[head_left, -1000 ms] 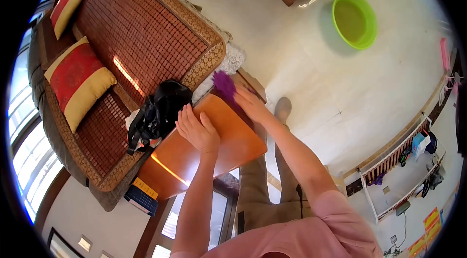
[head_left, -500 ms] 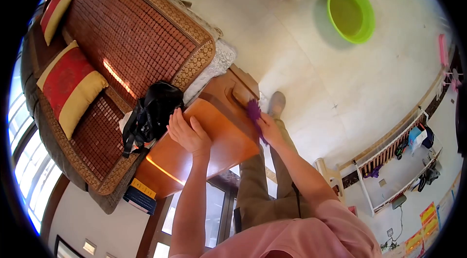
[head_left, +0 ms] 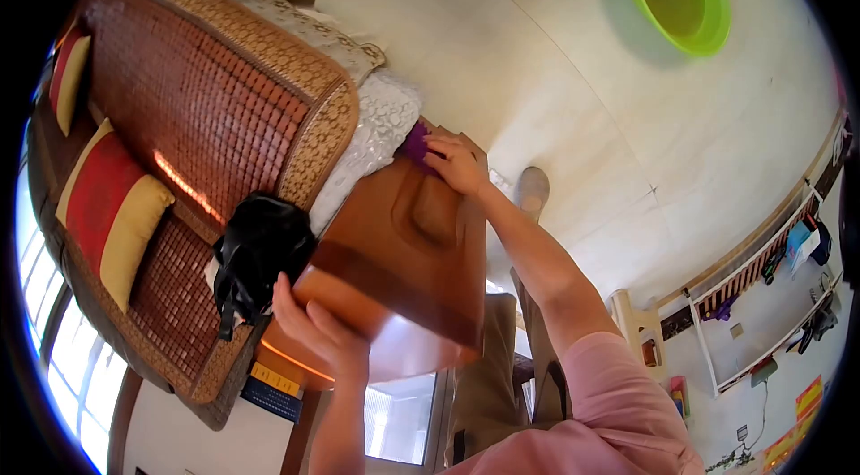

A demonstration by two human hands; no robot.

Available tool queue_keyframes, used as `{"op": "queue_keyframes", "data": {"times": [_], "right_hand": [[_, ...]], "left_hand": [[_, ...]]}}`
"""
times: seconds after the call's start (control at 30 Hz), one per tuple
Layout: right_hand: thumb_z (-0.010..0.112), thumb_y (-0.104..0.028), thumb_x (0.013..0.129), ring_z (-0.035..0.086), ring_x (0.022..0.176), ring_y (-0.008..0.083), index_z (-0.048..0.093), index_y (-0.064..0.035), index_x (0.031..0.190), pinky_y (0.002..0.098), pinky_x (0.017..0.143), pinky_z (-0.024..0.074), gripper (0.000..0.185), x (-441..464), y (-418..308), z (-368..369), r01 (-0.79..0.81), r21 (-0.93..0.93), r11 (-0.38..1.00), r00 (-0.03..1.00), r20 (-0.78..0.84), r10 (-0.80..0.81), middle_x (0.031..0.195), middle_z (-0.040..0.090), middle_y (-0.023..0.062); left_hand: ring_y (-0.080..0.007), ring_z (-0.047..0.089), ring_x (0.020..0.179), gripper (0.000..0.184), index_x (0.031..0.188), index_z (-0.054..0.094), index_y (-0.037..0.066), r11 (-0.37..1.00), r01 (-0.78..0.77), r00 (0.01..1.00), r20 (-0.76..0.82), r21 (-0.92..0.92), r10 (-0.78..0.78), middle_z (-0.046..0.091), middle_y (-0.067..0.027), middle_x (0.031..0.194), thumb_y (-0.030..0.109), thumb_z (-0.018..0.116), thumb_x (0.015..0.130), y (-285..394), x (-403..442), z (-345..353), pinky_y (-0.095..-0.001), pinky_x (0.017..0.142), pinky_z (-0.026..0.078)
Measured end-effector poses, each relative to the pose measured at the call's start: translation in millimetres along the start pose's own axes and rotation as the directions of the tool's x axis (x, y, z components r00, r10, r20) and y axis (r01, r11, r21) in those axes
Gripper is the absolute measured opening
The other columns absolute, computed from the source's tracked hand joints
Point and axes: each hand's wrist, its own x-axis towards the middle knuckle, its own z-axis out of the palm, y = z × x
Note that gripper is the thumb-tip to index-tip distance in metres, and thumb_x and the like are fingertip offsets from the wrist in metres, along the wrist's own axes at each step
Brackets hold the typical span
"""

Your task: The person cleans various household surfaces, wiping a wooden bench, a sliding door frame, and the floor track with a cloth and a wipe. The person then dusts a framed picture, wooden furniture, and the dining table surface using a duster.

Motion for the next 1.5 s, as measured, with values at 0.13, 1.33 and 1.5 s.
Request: {"op": "queue_keyframes", "data": {"times": [0.13,1.33,1.5], "right_hand": [[0.059,-0.026,0.092,0.056,0.113,0.0352,0.062,-0.0056,0.12,0.0425,0.099,0.0441,0.035,35,49,17,0.053,-0.072,0.996,0.998,0.02,-0.052,0.13,0.058,0.0143],[0.061,-0.016,0.094,0.055,0.108,0.0187,0.064,0.0024,0.11,0.0277,0.095,0.0413,0.025,-72,-227,-50,-0.211,0.367,0.906,0.956,0.271,0.113,0.112,0.061,0.0087],[0.052,-0.022,0.098,0.052,0.117,0.0281,0.06,0.0019,0.118,0.0333,0.101,0.0391,0.033,-31,-227,-13,0.018,0.066,0.998,0.976,0.215,-0.032,0.122,0.058,0.0158]], "left_hand": [[-0.0346,0.039,0.131,0.054,0.14,0.04,-0.004,0.988,0.114,0.993,0.052,-0.101,-0.109,0.042,-0.0205,0.141,0.033,0.029,0.104,-1,-2,2,-0.0434,0.11,0.027],[-0.0372,0.038,0.133,0.049,0.135,0.046,-0.002,0.999,-0.016,0.999,-0.029,0.036,0.017,0.049,-0.0178,0.136,0.026,0.047,0.095,-6,2,-4,-0.0539,0.114,0.019],[-0.0363,0.038,0.133,0.049,0.136,0.045,-0.002,0.999,-0.019,0.999,-0.047,0.037,0.02,0.049,-0.0175,0.136,0.028,0.044,0.097,-7,1,-6,-0.0524,0.115,0.018]]}}
